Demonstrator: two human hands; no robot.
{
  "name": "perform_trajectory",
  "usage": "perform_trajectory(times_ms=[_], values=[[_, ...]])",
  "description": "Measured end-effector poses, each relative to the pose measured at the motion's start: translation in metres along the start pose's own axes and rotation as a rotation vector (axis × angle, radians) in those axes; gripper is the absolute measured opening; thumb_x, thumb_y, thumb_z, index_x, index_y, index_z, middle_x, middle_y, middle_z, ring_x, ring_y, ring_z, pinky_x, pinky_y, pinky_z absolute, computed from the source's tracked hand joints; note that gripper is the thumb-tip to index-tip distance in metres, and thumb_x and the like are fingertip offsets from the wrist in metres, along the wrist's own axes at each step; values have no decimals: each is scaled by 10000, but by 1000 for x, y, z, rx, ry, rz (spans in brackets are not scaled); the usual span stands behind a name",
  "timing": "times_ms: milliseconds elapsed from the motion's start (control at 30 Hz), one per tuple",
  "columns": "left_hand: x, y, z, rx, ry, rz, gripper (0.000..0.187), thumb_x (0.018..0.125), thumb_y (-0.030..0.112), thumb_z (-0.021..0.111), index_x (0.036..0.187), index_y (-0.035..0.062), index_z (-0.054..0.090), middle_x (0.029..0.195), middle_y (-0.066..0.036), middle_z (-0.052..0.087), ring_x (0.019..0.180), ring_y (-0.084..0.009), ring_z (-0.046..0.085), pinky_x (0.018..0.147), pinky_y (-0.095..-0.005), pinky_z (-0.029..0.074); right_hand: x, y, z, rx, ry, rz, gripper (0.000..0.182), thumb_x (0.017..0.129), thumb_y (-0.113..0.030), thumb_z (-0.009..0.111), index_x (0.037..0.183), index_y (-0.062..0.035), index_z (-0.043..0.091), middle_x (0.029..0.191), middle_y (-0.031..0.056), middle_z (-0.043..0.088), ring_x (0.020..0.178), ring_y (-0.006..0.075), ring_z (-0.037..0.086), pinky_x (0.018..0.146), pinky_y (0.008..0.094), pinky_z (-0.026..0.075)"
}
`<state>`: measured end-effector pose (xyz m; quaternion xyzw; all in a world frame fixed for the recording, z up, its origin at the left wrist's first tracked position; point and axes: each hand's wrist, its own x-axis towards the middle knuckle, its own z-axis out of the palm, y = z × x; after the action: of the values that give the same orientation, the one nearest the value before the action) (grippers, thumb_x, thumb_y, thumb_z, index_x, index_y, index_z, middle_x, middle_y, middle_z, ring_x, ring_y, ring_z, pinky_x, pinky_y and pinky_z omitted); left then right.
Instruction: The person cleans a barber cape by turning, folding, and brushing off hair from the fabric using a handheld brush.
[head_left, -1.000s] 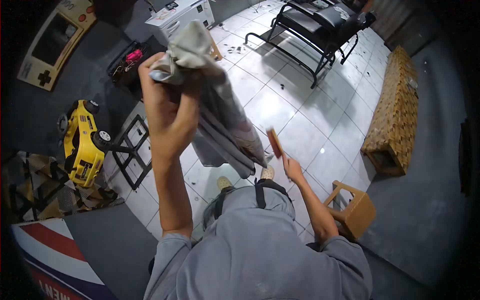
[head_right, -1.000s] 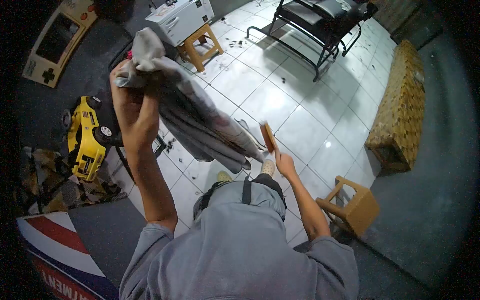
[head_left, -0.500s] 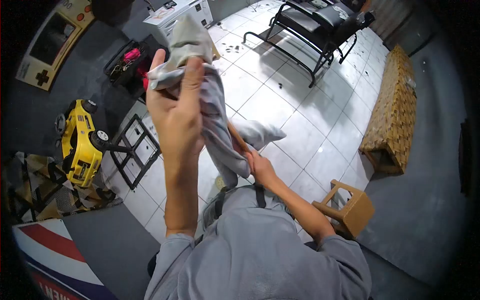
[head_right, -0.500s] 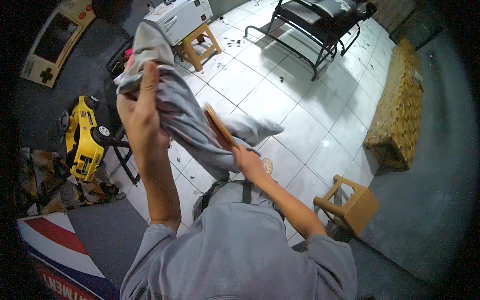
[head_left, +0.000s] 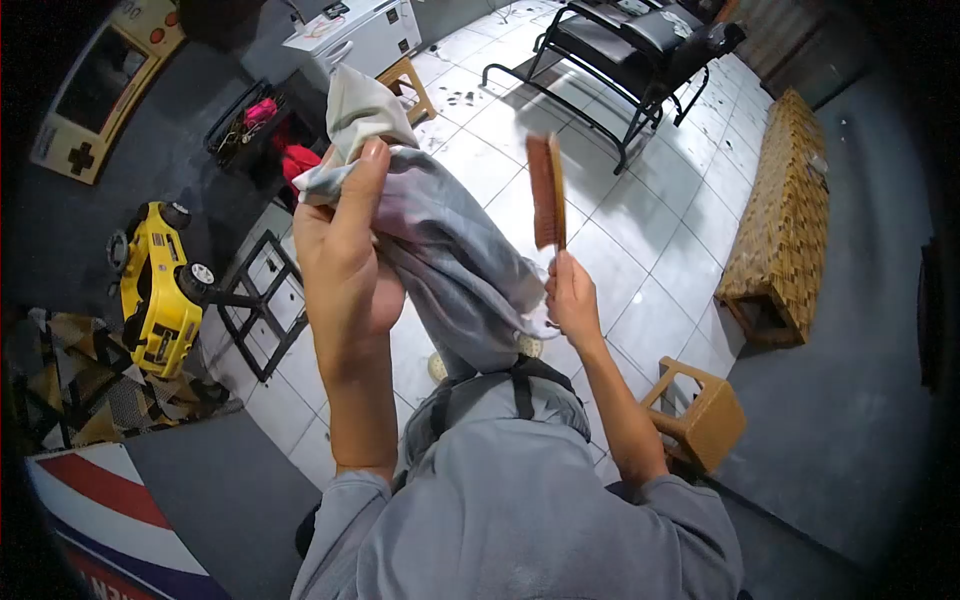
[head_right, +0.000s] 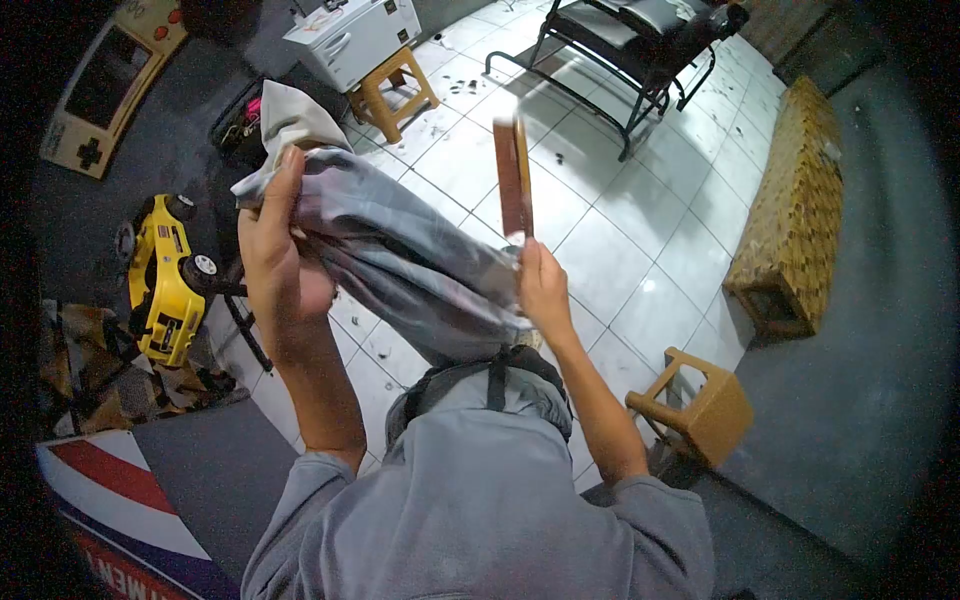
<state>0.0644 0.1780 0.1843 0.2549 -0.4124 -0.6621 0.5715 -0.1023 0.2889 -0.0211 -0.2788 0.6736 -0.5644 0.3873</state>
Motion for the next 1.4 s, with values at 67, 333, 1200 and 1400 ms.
perform_trajectory(times_ms=[67,333,1200,1400], values=[[0,-7,-4,29,-32,28,217,856,128,592,1016,-17,579,941,-76,628,826,-130,604,730,-254,477,-31,-65,18,305,-110,-36,455,958,-399,310,756,-24,469,558,9,422,493,65,410,429,235,335],[6,6,-9,4,-35,224,224,901,130,536,1047,-37,566,953,-45,605,839,-71,543,770,-197,417,-32,53,67,-534,-398,-275,323,946,-309,341,1030,-44,505,748,242,560,722,372,577,610,440,436],[19,27,-44,72,-50,537,489,680,-64,411,1157,1,325,996,-99,420,862,-167,428,789,-310,391,-49,9,140,-247,-446,-410,416,946,-413,331,905,-28,483,604,134,533,480,270,505,480,392,391],[23,76,-76,567,-130,656,289,867,-15,515,1137,-38,415,1049,-63,527,904,-107,514,830,-210,386,-20,201,43,-1298,-873,-15,291,860,-237,436,911,-32,637,865,209,625,817,364,604,707,442,475]])
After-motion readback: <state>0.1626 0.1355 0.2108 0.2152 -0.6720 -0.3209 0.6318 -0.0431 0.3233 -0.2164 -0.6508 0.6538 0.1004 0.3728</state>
